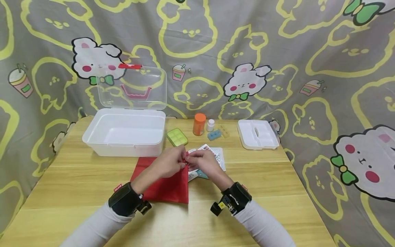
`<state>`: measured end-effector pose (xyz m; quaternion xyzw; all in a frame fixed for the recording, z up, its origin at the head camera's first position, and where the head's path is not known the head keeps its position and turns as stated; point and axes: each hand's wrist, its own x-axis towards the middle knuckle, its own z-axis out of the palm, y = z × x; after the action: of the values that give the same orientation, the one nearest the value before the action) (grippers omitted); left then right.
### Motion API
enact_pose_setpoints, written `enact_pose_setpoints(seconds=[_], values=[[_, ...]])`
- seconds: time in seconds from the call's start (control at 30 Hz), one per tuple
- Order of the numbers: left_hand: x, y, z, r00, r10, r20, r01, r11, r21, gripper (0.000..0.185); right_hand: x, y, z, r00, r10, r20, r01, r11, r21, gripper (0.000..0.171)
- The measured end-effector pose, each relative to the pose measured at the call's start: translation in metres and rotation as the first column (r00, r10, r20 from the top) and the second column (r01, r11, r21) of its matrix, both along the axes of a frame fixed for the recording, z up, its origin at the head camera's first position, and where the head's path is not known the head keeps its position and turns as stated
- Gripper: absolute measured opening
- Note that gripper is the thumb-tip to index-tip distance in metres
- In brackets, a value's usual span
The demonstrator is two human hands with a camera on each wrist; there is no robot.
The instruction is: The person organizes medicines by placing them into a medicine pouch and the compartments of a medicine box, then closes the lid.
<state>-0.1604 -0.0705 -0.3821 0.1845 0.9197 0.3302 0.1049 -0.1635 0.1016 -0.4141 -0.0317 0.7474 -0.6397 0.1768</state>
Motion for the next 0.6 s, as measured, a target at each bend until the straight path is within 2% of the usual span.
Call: enact_pose_setpoints(seconds=[0.23, 0.37, 0.6], values=[[-0.002, -0.003, -0.003, 0.998, 0.011, -0.062, -0.01, 1.0, 0.009, 0.01, 0.002, -0.003, 0.0, 0.997, 0.031, -0.066, -0.024, 0.995, 0.093, 0.017], [-0.003, -0.004, -0.007, 0.994, 0.015, -0.104, -0.017, 1.0, -0.016, 0.013, 0.004, -0.006, 0.0, 0.991, 0.054, -0.123, -0.033, 0.986, 0.163, 0.011], [-0.001, -0.004, -0.012, 0.99, -0.009, -0.14, 0.005, 1.0, -0.028, 0.019, 0.006, -0.008, -0.001, 0.968, 0.027, -0.249, 0.04, 0.964, 0.261, 0.007]])
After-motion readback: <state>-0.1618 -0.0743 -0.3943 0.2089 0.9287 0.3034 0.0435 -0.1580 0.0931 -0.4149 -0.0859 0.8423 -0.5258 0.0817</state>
